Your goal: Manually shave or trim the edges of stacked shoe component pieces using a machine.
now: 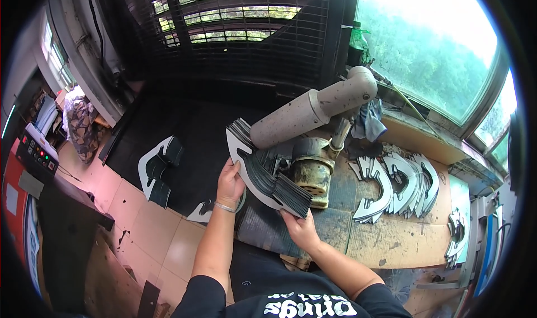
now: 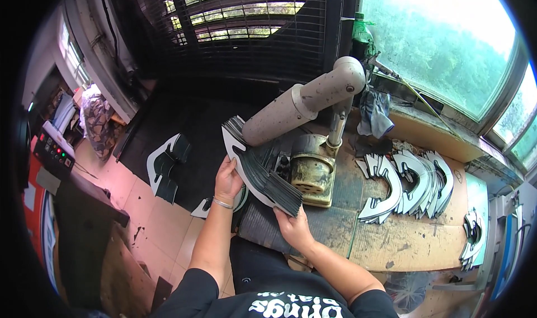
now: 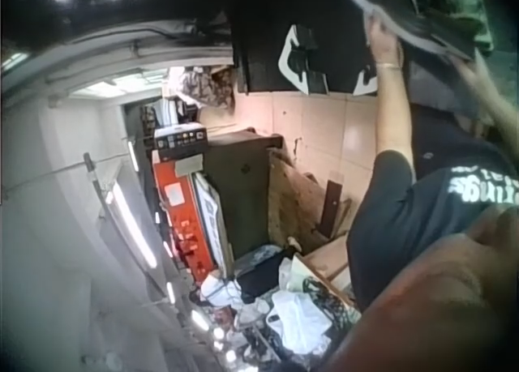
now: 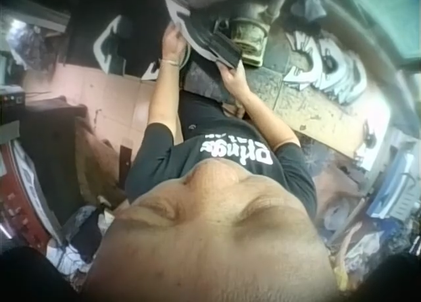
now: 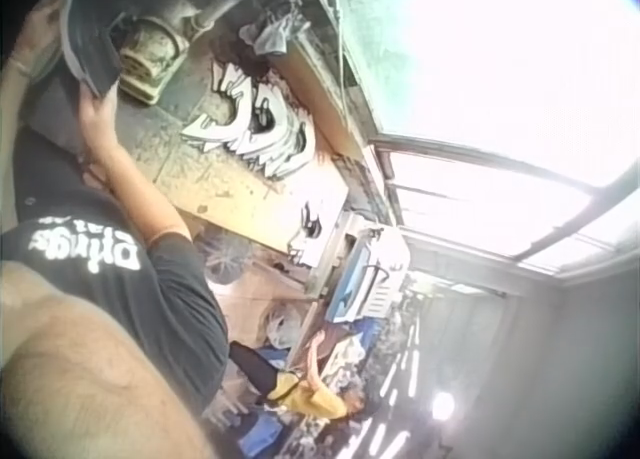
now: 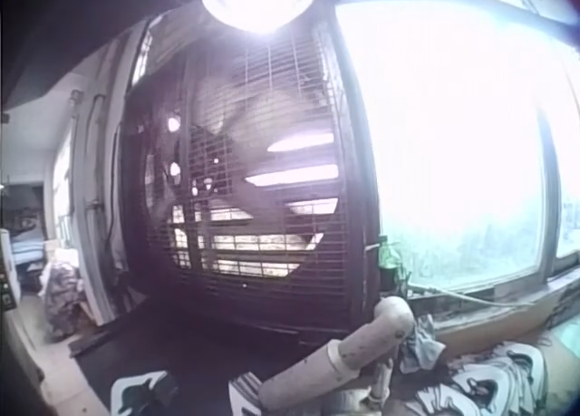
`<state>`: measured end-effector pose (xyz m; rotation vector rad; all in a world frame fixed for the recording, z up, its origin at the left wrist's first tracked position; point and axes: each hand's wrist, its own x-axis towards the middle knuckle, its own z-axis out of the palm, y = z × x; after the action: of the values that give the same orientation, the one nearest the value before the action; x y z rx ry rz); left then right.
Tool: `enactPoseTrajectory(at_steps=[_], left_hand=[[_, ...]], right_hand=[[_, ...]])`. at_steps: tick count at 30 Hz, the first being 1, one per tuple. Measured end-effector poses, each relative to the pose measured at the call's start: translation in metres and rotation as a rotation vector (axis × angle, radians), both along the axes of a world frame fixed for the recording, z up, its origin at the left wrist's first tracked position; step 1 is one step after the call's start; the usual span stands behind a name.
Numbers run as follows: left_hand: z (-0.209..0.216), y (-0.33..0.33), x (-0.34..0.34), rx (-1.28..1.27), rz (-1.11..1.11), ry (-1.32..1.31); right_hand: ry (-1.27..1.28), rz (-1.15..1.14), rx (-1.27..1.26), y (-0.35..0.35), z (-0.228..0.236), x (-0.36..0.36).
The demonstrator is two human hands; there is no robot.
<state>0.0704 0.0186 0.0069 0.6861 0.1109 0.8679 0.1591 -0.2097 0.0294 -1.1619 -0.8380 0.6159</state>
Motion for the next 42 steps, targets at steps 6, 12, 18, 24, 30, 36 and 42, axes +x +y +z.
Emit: enactPoseTrajectory(at_steps=[6, 12, 18, 24, 30, 36, 42], left_hand=[[0.013, 0.009, -0.003, 0.018, 0.012, -0.053], [-0.003, 0.006, -0.009, 0.018, -0.024, -0.06], [-0.011, -0.013, -0.011, -0.003, -0.001, -0.033], [-0.011, -0.028, -0.014, -0.027, -0.061, -0.04], [-0.016, -0.041, -0.013, -0.059, -0.074, -0.054], [-0.019, -0.051, -0.014, -0.076, -0.068, -0.04], [-0.011, -0.032, -0.017, -0.052, -0.027, -0.06]], right_hand=[[0.021, 0.037, 0.056, 0.01, 0.006, -0.006], [-0.092, 0.084, -0.016, 0.0, -0.001, -0.007], [-0.123, 0.06, -0.061, -0.019, -0.005, -0.013], [-0.291, 0.038, -0.007, -0.032, -0.005, -0.012], [-0.225, 0.065, -0.077, -0.049, -0.012, -0.014], [-0.22, 0.057, -0.081, -0.058, -0.017, -0.015], [-0.303, 0.02, -0.065, -0.034, 0.002, -0.01]])
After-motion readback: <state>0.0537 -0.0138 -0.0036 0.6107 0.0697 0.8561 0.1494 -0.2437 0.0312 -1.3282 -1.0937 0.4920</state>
